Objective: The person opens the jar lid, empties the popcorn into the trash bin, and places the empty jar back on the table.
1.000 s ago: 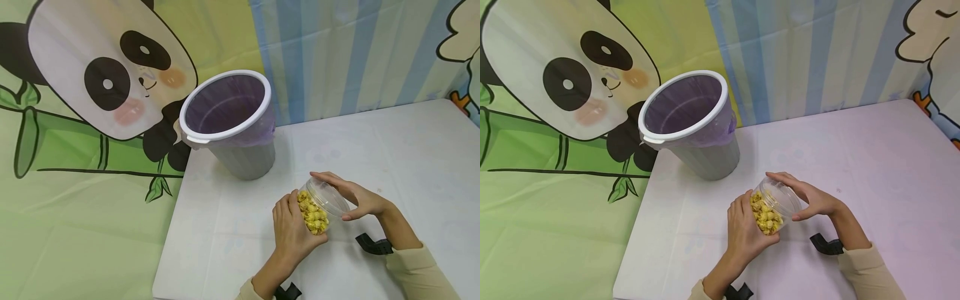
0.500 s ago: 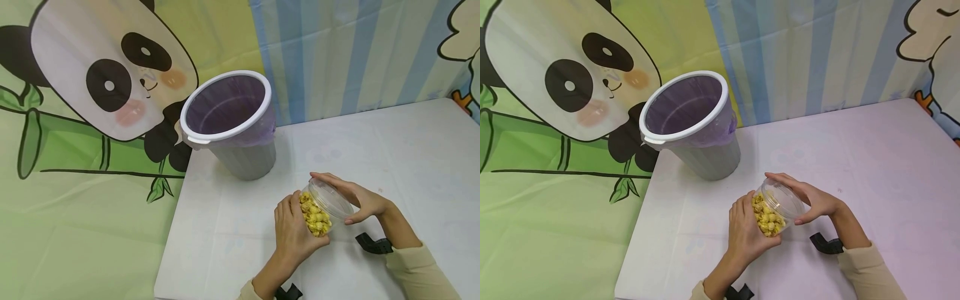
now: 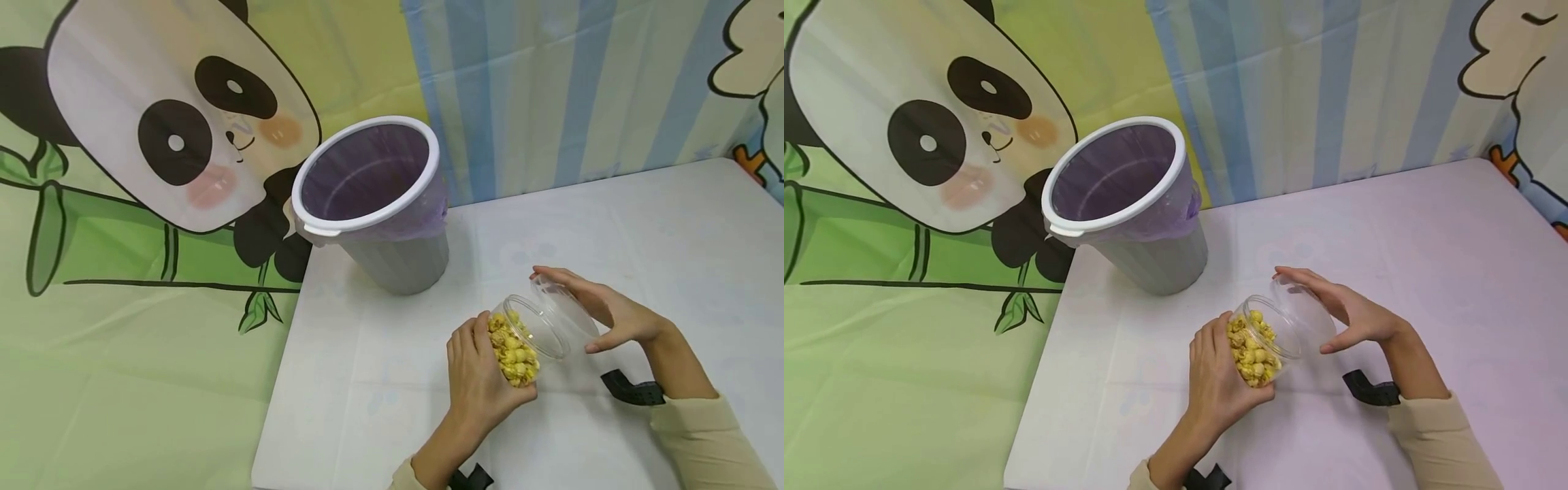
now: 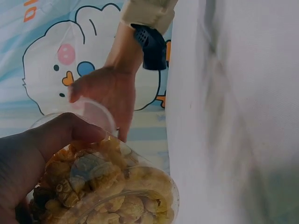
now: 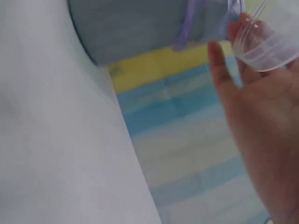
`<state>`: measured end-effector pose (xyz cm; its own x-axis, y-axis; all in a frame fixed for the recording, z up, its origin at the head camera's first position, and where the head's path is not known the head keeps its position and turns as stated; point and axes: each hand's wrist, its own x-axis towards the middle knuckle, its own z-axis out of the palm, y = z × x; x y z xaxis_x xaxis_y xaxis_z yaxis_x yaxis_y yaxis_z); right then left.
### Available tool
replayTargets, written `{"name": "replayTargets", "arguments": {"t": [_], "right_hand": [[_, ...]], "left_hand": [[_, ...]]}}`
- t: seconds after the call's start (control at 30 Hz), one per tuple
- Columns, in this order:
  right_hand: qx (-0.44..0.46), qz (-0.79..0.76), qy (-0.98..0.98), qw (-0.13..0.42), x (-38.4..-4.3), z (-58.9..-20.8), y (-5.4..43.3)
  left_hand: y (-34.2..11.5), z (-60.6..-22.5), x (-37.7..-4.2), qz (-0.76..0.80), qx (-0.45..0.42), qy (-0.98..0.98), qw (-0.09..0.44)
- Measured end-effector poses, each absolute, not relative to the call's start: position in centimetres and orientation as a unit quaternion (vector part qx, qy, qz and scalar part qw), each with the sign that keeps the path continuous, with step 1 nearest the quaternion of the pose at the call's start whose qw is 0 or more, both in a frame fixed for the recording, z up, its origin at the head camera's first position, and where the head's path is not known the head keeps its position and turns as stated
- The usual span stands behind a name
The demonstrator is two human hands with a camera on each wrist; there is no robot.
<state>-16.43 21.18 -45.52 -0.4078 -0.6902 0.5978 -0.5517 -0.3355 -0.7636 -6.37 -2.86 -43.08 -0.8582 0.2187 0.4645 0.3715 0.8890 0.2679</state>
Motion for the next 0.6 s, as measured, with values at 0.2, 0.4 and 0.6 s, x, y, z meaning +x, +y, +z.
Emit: {"name": "replayTargets", "arguments": {"t": [0.2,0.4,0.6], "right_hand": [[-0.296,-0.553,0.778,0.022,-14.8,-46.4,26.2],[-0.083,-0.429,0.899,0.026,-13.7,-47.9,30.5],[-0.017,-0.344,0.938,-0.023,-14.0,-50.4,32.8]], "left_hand": [[-2.8,-43.0,-6.4,-0.179,-0.147,-0.948,0.219],[-2.5,-43.1,-6.3,-0.188,-0.15,-0.946,0.217],[-2.3,-43.1,-6.2,-0.196,-0.155,-0.944,0.218]]}}
